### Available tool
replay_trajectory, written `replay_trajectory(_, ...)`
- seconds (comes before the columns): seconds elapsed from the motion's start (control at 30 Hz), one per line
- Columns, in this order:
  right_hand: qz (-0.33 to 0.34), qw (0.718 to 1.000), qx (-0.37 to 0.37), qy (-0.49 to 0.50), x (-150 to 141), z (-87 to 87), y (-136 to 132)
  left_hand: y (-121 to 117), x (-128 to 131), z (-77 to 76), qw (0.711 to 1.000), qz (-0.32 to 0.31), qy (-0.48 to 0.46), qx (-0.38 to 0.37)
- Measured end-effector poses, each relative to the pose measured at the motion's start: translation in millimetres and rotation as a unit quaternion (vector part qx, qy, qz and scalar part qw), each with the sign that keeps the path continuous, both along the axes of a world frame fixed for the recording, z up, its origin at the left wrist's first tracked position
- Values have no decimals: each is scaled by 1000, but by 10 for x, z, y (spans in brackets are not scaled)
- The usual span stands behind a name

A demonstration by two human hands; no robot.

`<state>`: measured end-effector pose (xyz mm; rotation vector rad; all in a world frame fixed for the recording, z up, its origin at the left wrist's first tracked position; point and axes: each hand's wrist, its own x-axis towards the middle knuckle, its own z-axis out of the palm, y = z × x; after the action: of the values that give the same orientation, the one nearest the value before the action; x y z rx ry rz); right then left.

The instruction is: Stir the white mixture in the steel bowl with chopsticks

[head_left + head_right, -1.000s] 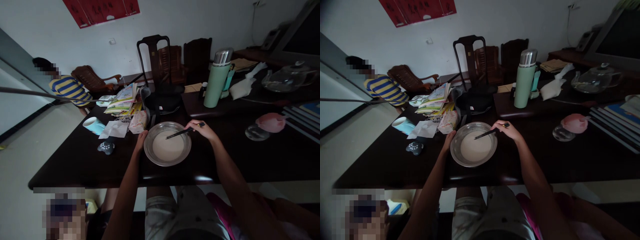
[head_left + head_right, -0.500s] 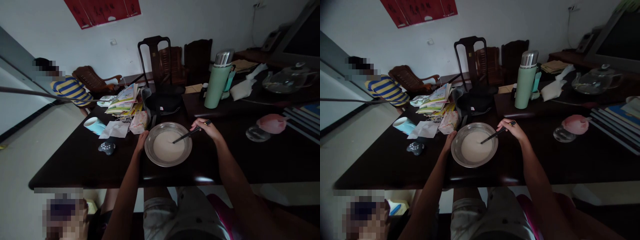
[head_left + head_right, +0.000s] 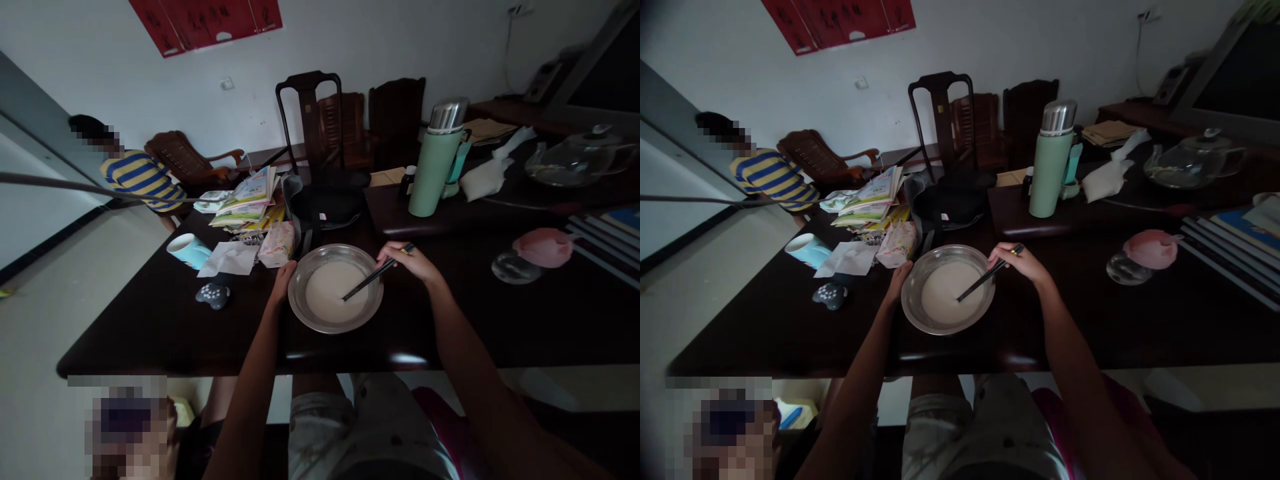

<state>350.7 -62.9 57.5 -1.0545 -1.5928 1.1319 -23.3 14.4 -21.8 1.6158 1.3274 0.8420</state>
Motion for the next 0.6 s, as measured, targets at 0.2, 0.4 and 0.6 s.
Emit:
replay_trajectory(0.2,0,998,42,-40,-65,11,17,-58,69,104,1000,21,-1,-5)
replay_trajectory(0.4,4,1000,-11,-5,0,4,0,-167,203,266,999,46,-14,-22)
replay_trajectory(0.6,8,998,37,-45,-44,15,18,-233,291,364,998,49,-30,-12)
